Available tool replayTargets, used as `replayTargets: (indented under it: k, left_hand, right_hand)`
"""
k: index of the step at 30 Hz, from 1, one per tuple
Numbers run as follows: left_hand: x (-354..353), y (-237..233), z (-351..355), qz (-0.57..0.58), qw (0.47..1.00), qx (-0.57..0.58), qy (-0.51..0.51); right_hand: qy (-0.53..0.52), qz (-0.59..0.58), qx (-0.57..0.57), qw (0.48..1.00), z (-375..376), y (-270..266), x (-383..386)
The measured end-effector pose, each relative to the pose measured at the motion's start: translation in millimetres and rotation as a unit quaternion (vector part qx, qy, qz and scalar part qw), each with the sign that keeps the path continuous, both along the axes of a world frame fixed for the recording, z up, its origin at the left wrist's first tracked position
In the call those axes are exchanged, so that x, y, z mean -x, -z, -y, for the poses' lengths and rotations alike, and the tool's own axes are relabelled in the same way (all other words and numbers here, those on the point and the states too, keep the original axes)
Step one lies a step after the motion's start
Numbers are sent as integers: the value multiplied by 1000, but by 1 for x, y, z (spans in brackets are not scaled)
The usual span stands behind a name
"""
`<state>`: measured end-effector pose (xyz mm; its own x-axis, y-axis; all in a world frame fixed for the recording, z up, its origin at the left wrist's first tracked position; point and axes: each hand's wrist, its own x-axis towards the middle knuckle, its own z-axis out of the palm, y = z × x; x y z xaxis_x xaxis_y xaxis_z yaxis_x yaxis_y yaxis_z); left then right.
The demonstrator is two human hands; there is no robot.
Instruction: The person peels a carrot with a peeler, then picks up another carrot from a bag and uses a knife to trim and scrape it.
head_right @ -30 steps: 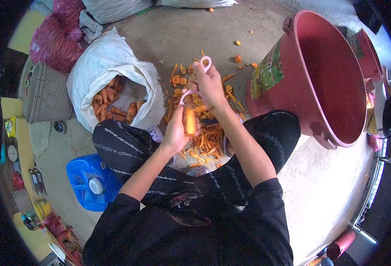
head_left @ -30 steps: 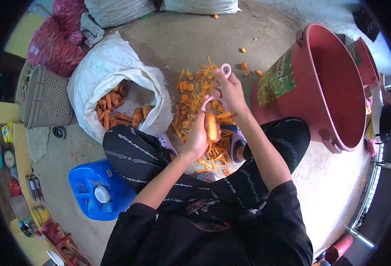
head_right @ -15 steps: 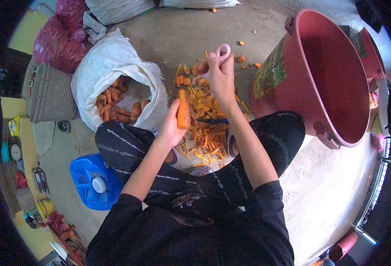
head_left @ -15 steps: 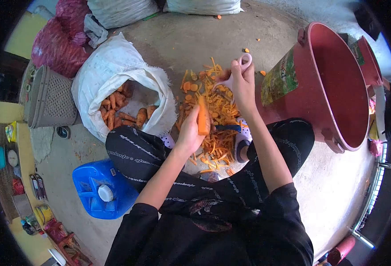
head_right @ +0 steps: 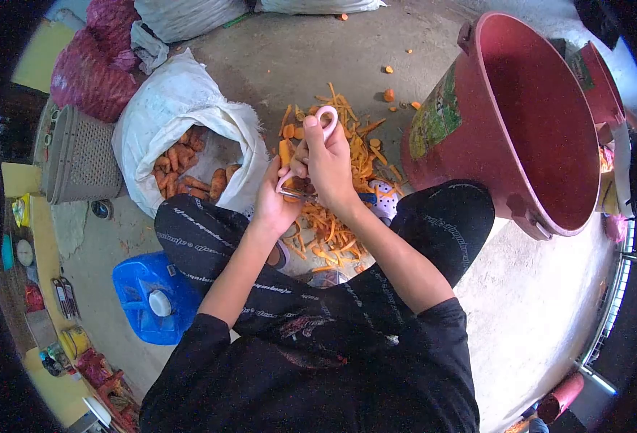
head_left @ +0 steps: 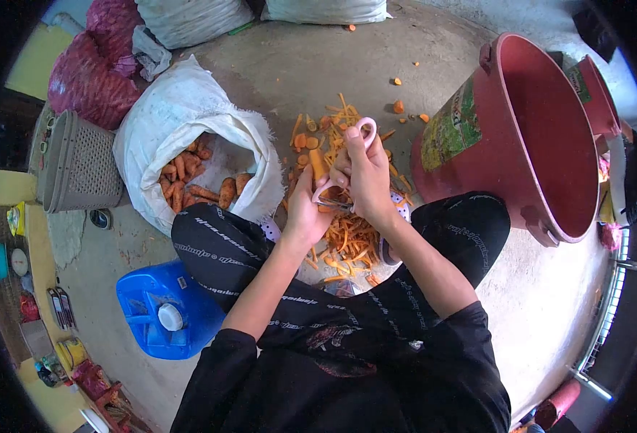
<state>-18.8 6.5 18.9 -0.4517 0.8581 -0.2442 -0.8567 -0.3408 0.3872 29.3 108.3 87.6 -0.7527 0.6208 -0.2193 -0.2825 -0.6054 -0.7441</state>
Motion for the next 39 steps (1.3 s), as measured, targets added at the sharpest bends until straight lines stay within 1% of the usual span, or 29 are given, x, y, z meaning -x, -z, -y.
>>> replayTargets:
  k: [1,2,4,7,10,11,14,15,17,19,20,21,22,23,24,25,26,27,28,29,30,31,33,37,39]
  left_hand:
    - [0,3,0,0,999,-32,0]
    - [-2,6,1,-2,1000,15,-14]
    - [-9,-23,-6,-7,993,107,-41]
    - [-11,-25,-5,-27,991,125,-28]
    - [-26,-17,4,-78,986,140,37]
    - [-31,-16,1,-57,988,141,40]
    - [-27,-10,1,-62,987,138,56]
    - [-27,-10,5,-113,982,125,90]
    - [-28,-15,9,-120,978,128,109]
    - [-30,-19,8,-121,976,126,129]
    - [-29,-18,6,-117,978,143,96]
    - [-26,-17,3,-113,979,160,61]
    - [-20,-17,0,-111,977,178,25]
    - [-13,-5,2,-83,986,141,31]
    - [-10,-6,3,-66,987,143,12]
    - [-8,-7,2,-48,989,143,-4]
    - [-7,-8,1,-28,989,143,-20]
    - [-4,-15,1,-53,996,74,8]
    - [-6,-25,-2,-32,995,90,0]
    - [-9,-37,-5,-13,994,106,-10]
    - [-11,-42,-5,6,992,124,-19]
    - [-7,-20,-2,-17,998,62,-15]
    - [-8,-14,3,-2,997,82,-13]
    - [-11,-24,-1,48,992,113,-9]
    - [-10,-21,-2,56,994,91,-13]
  right_hand:
    - [2,1,4,1000,-1,2,1]
    - [2,11,22,1000,-3,6,2]
    - [3,30,56,998,-9,13,5]
    - [-31,40,33,998,-13,11,6]
    - [-20,46,-38,998,-39,13,14]
    - [-18,47,-42,998,-41,15,17]
    - [-11,55,-61,997,-53,24,23]
    - [8,93,-141,986,-69,37,27]
    - [50,165,-290,941,-99,67,30]
    - [92,161,-268,945,-96,59,30]
    - [108,161,-259,946,-93,56,29]
    - [122,175,-333,919,-85,45,26]
    - [116,148,-331,925,-79,35,25]
    - [113,120,-327,930,-73,25,23]
    - [110,95,-323,935,-65,13,17]
    - [85,1,-216,973,-49,-4,10]
    - [68,-1,-177,982,-39,-8,5]
    - [51,-1,-136,989,-29,-10,0]
    - [35,-3,-96,995,-21,-11,-4]
    - [37,-8,-85,996,-12,-11,-5]
    - [10,-4,-56,998,-4,-13,-9]
    - [-8,-14,-49,999,0,-12,-9]
    - [-26,-18,-34,999,3,-9,-9]
    - [-25,-4,-18,1000,2,2,-8]
    - [-24,0,-24,999,1,3,-7]
